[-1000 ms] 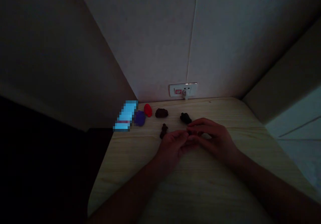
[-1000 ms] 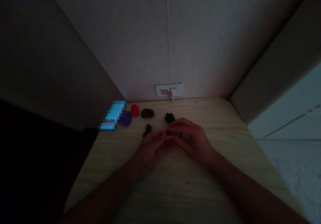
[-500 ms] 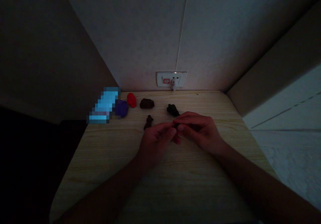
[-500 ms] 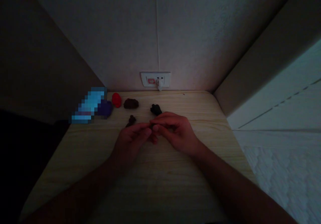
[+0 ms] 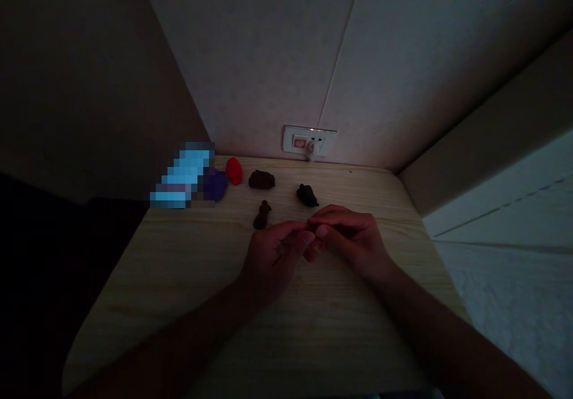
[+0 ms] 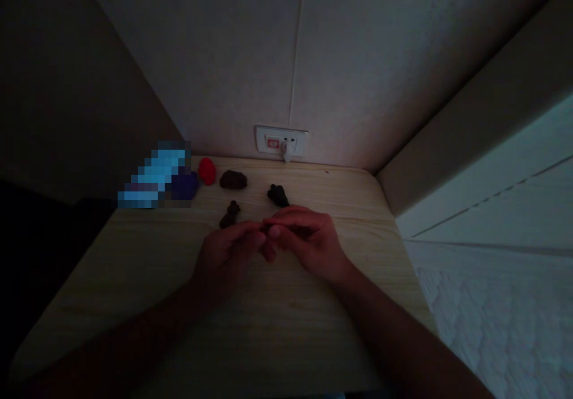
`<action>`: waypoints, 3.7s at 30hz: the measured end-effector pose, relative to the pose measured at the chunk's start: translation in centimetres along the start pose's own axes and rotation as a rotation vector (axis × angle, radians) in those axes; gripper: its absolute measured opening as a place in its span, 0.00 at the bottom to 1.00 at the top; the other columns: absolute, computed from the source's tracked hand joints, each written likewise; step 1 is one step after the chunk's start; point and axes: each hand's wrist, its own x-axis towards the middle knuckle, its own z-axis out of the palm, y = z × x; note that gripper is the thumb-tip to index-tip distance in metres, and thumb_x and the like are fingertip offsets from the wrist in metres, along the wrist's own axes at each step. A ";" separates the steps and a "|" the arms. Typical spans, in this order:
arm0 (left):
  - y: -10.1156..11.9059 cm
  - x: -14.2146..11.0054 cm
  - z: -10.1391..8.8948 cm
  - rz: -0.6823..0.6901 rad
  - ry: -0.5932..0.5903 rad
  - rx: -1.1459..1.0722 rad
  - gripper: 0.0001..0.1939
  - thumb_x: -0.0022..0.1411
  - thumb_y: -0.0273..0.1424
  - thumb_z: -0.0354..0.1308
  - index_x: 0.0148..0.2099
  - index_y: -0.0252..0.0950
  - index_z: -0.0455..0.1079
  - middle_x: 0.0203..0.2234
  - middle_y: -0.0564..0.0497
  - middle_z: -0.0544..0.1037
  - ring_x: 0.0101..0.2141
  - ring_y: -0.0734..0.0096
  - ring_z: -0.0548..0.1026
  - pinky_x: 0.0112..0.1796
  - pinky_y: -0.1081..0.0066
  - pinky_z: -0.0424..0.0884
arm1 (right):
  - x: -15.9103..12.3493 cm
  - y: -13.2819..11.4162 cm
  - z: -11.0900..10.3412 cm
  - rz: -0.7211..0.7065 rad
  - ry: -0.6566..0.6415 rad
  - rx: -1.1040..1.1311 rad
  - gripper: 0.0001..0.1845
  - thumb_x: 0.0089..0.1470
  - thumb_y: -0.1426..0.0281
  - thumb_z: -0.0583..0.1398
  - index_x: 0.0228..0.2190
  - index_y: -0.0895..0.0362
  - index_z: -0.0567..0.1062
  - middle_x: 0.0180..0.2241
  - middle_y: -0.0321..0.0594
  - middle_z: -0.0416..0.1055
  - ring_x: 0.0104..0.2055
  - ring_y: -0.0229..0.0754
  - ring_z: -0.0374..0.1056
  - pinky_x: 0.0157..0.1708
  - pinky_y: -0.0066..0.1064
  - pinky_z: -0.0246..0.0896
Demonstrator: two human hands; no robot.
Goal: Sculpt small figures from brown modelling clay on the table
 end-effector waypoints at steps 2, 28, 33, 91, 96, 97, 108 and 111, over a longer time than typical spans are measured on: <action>0.1 0.0 0.0 -0.015 -0.010 -0.025 0.11 0.70 0.35 0.59 0.42 0.36 0.81 0.30 0.51 0.85 0.28 0.72 0.81 0.32 0.74 0.77 | 0.0 0.0 0.0 0.033 -0.014 0.044 0.10 0.59 0.71 0.68 0.42 0.50 0.86 0.37 0.40 0.78 0.28 0.33 0.71 0.26 0.26 0.70; 1.3 0.4 0.3 -0.058 0.213 -0.117 0.06 0.53 0.28 0.74 0.36 0.41 0.84 0.32 0.49 0.86 0.34 0.64 0.83 0.38 0.68 0.80 | 0.1 0.0 0.2 0.058 0.132 0.025 0.09 0.49 0.68 0.74 0.34 0.51 0.83 0.34 0.36 0.76 0.26 0.32 0.67 0.23 0.25 0.66; 1.4 0.9 0.4 -0.220 0.188 -0.350 0.15 0.48 0.26 0.76 0.40 0.37 0.80 0.24 0.52 0.85 0.24 0.66 0.82 0.29 0.70 0.79 | -0.6 -1.5 0.3 -0.187 0.015 -0.326 0.17 0.59 0.73 0.67 0.48 0.45 0.83 0.44 0.43 0.77 0.40 0.42 0.74 0.36 0.36 0.73; 0.8 0.5 0.7 -0.245 0.285 -0.282 0.13 0.50 0.25 0.74 0.39 0.39 0.81 0.27 0.54 0.85 0.28 0.70 0.83 0.32 0.73 0.79 | -0.8 -0.5 1.1 -0.041 0.075 -0.170 0.06 0.61 0.72 0.66 0.40 0.53 0.82 0.37 0.40 0.78 0.27 0.33 0.72 0.25 0.25 0.68; 0.7 0.5 0.5 -0.201 0.215 -0.232 0.10 0.51 0.25 0.73 0.38 0.40 0.84 0.30 0.51 0.86 0.31 0.69 0.83 0.35 0.71 0.80 | -0.7 -0.9 0.7 0.010 -0.007 -0.211 0.09 0.66 0.69 0.62 0.33 0.56 0.81 0.32 0.38 0.75 0.29 0.34 0.69 0.29 0.26 0.66; 0.7 0.5 0.5 -0.179 0.208 -0.198 0.09 0.51 0.26 0.73 0.37 0.40 0.85 0.31 0.51 0.86 0.32 0.68 0.83 0.36 0.71 0.80 | -0.7 -0.9 0.7 0.009 -0.011 -0.233 0.11 0.66 0.69 0.61 0.32 0.56 0.80 0.30 0.38 0.74 0.30 0.34 0.69 0.30 0.27 0.65; 0.8 0.6 0.4 -0.201 0.242 -0.228 0.02 0.55 0.27 0.70 0.33 0.39 0.84 0.24 0.53 0.84 0.27 0.72 0.80 0.32 0.74 0.77 | -0.9 -0.8 1.5 0.083 0.086 -0.057 0.09 0.56 0.71 0.70 0.40 0.53 0.80 0.32 0.37 0.79 0.30 0.36 0.75 0.28 0.26 0.69; 0.4 0.6 0.3 -0.214 0.189 -0.271 0.02 0.57 0.29 0.69 0.34 0.38 0.83 0.23 0.52 0.84 0.26 0.73 0.80 0.32 0.74 0.76 | -0.6 -0.8 1.3 0.055 0.088 0.009 0.07 0.56 0.73 0.70 0.38 0.52 0.83 0.31 0.37 0.80 0.30 0.36 0.77 0.26 0.25 0.71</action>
